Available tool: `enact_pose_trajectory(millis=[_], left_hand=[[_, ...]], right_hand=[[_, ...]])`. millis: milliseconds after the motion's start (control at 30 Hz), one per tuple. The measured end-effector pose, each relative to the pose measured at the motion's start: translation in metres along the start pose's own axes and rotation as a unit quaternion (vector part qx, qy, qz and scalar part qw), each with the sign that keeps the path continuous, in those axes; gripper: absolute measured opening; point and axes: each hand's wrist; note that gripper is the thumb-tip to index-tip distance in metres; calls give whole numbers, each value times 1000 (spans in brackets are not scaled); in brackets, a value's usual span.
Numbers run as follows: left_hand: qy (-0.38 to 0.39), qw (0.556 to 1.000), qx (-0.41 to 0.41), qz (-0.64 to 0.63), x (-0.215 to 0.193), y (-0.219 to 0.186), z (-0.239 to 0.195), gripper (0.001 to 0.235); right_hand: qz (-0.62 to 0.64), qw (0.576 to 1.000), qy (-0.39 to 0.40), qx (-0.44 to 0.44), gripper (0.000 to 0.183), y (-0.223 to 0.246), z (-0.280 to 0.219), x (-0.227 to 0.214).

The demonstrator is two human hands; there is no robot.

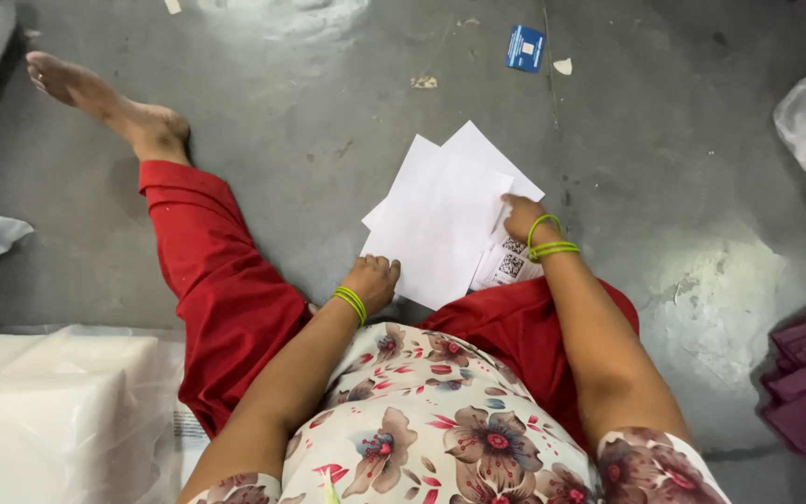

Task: The person folds small paper labels or instruction sheets by hand.

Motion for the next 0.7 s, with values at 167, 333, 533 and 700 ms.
enact_pose_trajectory(millis=[167, 333, 533, 700], left_hand=[[14, 999, -26, -33, -18, -5, -5, 54], [-55, 997, -35, -32, -26, -5, -20, 56], [-84, 994, -54, -50, -67, -6, -20, 65], [-5, 995, -84, -55, -54, -3, -28, 64]], right_hand=[[93, 964, -101, 226, 64, -5, 21, -10], [158, 930, -150, 297, 69, 6, 39, 4], [288, 945, -104, 111, 65, 88, 67, 31], [242, 969, -45, -6, 72, 146, 63, 69]])
Point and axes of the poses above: each hand's wrist, its own z-axis towards the middle knuckle, its own x-axis out of the palm, y = z × x, and after that the axes turned 8 degrees about -y, right-handed
